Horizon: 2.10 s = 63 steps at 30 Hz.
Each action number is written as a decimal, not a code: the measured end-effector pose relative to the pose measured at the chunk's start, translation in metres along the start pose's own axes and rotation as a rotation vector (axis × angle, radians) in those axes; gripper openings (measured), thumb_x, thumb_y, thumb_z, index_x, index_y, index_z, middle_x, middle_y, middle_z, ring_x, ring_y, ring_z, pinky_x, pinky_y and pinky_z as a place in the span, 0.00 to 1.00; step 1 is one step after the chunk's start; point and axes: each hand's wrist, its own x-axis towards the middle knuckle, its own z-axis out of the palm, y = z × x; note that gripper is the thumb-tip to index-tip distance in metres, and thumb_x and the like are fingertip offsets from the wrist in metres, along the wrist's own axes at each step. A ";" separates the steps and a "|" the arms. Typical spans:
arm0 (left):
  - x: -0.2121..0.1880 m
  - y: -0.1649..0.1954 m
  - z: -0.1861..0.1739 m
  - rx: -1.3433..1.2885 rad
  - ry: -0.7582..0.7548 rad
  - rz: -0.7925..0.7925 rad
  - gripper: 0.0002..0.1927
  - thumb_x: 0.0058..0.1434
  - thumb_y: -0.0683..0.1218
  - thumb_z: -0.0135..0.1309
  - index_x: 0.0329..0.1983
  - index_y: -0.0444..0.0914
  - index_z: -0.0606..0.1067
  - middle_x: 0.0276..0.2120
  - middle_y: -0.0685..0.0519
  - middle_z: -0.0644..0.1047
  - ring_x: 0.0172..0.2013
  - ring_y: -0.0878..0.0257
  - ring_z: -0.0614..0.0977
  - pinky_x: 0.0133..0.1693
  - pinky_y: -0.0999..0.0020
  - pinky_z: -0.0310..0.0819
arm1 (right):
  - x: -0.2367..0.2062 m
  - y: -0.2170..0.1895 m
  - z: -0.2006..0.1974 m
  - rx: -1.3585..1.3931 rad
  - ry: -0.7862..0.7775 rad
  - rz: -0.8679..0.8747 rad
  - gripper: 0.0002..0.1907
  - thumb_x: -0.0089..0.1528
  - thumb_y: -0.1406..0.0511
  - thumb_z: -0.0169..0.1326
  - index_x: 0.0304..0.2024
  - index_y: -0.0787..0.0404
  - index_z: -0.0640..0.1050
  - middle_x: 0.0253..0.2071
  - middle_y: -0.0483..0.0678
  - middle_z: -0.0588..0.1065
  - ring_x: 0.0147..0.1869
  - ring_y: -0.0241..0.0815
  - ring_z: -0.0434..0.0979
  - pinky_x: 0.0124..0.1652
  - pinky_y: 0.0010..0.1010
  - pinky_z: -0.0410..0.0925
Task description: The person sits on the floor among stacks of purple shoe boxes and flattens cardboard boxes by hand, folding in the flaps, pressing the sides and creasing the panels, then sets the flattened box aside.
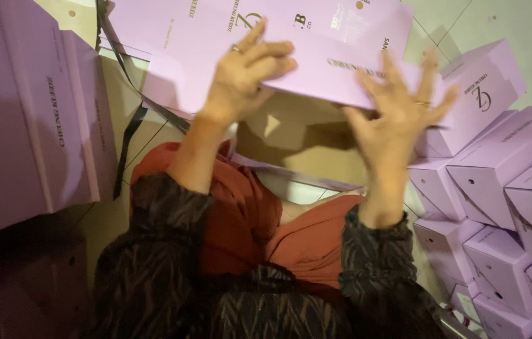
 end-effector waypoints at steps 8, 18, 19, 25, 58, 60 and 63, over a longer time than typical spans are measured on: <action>0.000 0.028 0.003 -0.068 -0.028 0.045 0.18 0.60 0.37 0.66 0.53 0.41 0.78 0.60 0.54 0.76 0.71 0.52 0.68 0.73 0.40 0.57 | 0.000 -0.022 0.003 0.278 -0.108 -0.062 0.24 0.58 0.63 0.72 0.56 0.58 0.83 0.60 0.49 0.79 0.66 0.49 0.77 0.64 0.40 0.63; 0.005 0.028 -0.010 -0.198 -0.115 0.086 0.21 0.64 0.52 0.68 0.57 0.41 0.77 0.60 0.54 0.75 0.69 0.52 0.67 0.71 0.40 0.56 | 0.000 -0.023 0.012 0.316 -0.002 -0.090 0.19 0.60 0.68 0.72 0.53 0.62 0.83 0.57 0.52 0.80 0.64 0.49 0.80 0.58 0.36 0.71; 0.005 0.028 -0.008 -0.192 -0.100 0.094 0.21 0.64 0.52 0.68 0.57 0.41 0.77 0.60 0.54 0.76 0.68 0.52 0.68 0.71 0.41 0.58 | -0.001 -0.023 0.013 0.308 -0.001 -0.091 0.19 0.60 0.68 0.72 0.53 0.63 0.83 0.56 0.52 0.80 0.64 0.49 0.80 0.57 0.36 0.71; 0.004 0.025 0.002 -0.163 0.005 0.140 0.21 0.62 0.53 0.68 0.53 0.39 0.79 0.56 0.53 0.79 0.61 0.54 0.75 0.67 0.48 0.67 | -0.001 -0.023 0.015 0.295 0.012 -0.098 0.18 0.58 0.69 0.70 0.50 0.62 0.83 0.54 0.51 0.81 0.62 0.47 0.81 0.55 0.37 0.69; 0.002 0.024 0.009 0.073 0.180 0.219 0.13 0.62 0.50 0.68 0.48 0.45 0.83 0.50 0.57 0.82 0.54 0.61 0.80 0.63 0.52 0.73 | -0.010 0.035 -0.017 0.201 -0.304 0.203 0.31 0.58 0.70 0.63 0.65 0.55 0.77 0.67 0.54 0.73 0.73 0.53 0.67 0.69 0.56 0.48; -0.002 0.022 0.008 0.078 0.180 0.199 0.14 0.61 0.52 0.69 0.48 0.46 0.83 0.52 0.58 0.82 0.56 0.61 0.79 0.66 0.51 0.68 | -0.016 0.056 -0.013 0.093 -0.302 0.282 0.30 0.66 0.70 0.60 0.71 0.50 0.76 0.73 0.55 0.69 0.78 0.56 0.60 0.71 0.59 0.45; -0.003 0.015 0.015 0.041 0.173 0.159 0.19 0.61 0.53 0.70 0.54 0.48 0.83 0.60 0.55 0.78 0.65 0.55 0.71 0.72 0.52 0.58 | -0.026 0.071 0.008 0.065 -0.195 0.275 0.32 0.65 0.72 0.56 0.72 0.48 0.76 0.74 0.53 0.69 0.80 0.56 0.60 0.72 0.55 0.47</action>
